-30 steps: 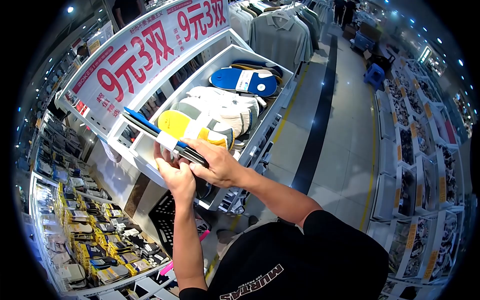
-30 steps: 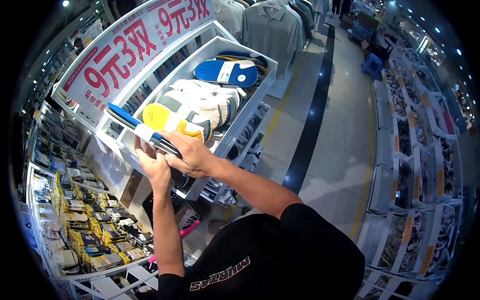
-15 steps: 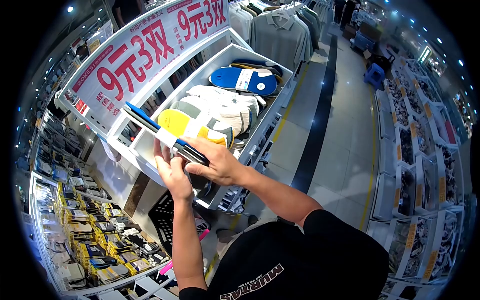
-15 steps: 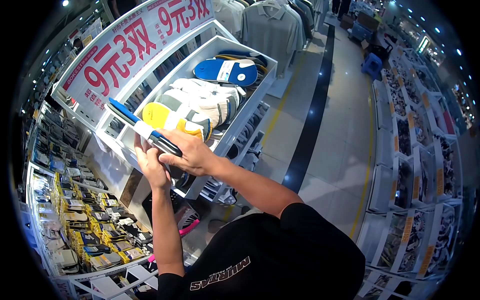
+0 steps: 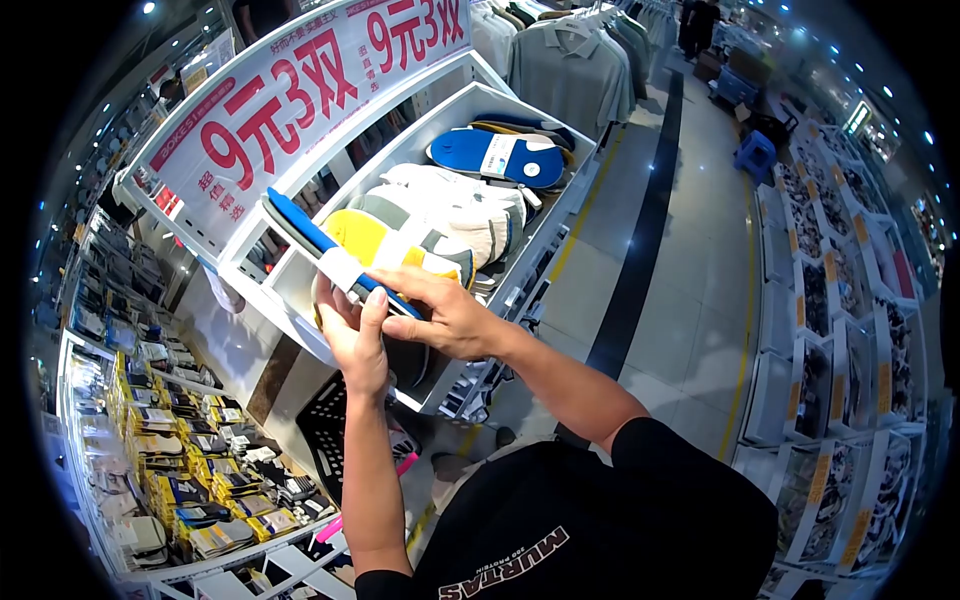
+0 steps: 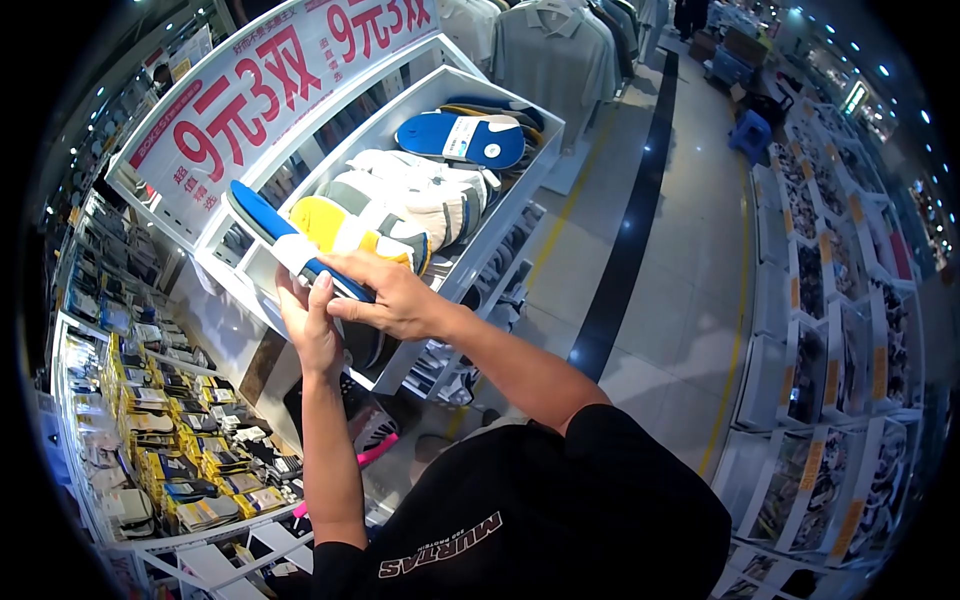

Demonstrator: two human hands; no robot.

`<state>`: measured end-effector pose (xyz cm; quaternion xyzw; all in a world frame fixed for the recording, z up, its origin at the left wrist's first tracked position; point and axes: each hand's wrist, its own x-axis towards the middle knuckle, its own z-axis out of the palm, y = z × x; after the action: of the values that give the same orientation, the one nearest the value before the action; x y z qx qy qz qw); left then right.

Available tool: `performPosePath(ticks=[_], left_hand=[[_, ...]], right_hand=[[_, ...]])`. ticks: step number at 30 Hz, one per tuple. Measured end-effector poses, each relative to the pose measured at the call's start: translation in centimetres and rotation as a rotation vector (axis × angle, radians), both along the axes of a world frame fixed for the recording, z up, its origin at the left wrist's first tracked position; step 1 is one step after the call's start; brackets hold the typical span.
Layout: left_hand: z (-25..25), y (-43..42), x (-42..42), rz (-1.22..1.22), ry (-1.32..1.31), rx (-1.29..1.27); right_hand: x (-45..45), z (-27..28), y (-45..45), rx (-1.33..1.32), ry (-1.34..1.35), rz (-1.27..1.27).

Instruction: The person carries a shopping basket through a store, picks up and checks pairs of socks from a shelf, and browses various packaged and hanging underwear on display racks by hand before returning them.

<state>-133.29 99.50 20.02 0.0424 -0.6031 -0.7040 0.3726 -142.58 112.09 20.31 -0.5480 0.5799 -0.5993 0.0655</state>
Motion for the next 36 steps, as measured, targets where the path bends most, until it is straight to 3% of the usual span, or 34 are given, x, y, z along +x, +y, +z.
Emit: performPosePath(ticks=[8,10,12,13,16,22,28,32,36], left_hand=[[0.5,0.2,0.0,0.01,-0.043,0.038],[0.4,-0.1,0.0,-0.016,-0.015,0.021],[0.4,-0.2,0.2,-0.027,-0.013,0.04],[0.5,-0.2,0.2,-0.012,-0.016,0.053],[0.3,-0.4,0.4,-0.031,0.019,0.089],[0.6,-0.1,0.4,-0.012,0.05,0.082],[1.8,0.6,0.8,-0.006,-0.085,0.066],[-0.7,-0.3,-0.2,0.187,-0.072,-0.243],[1.3,0.5,2.2,0.426,-0.018,-0.475]], right_hand=[[0.3,0.3,0.1,0.043,-0.2,-0.002],[-0.1,-0.3,-0.4,-0.05,-0.13,0.019],[0.4,0.2,0.1,0.026,-0.255,0.053],[0.1,-0.1,0.1,0.007,-0.139,0.033],[0.0,-0.6,0.1,0.008,-0.339,0.15],[0.3,0.1,0.3,0.02,-0.413,0.143],[0.8,-0.3,0.5,0.054,-0.143,-0.297],[-1.2,-1.5,1.3,0.013,-0.154,-0.325],[-1.0,0.8,2.1,0.272,-0.136,-0.388]])
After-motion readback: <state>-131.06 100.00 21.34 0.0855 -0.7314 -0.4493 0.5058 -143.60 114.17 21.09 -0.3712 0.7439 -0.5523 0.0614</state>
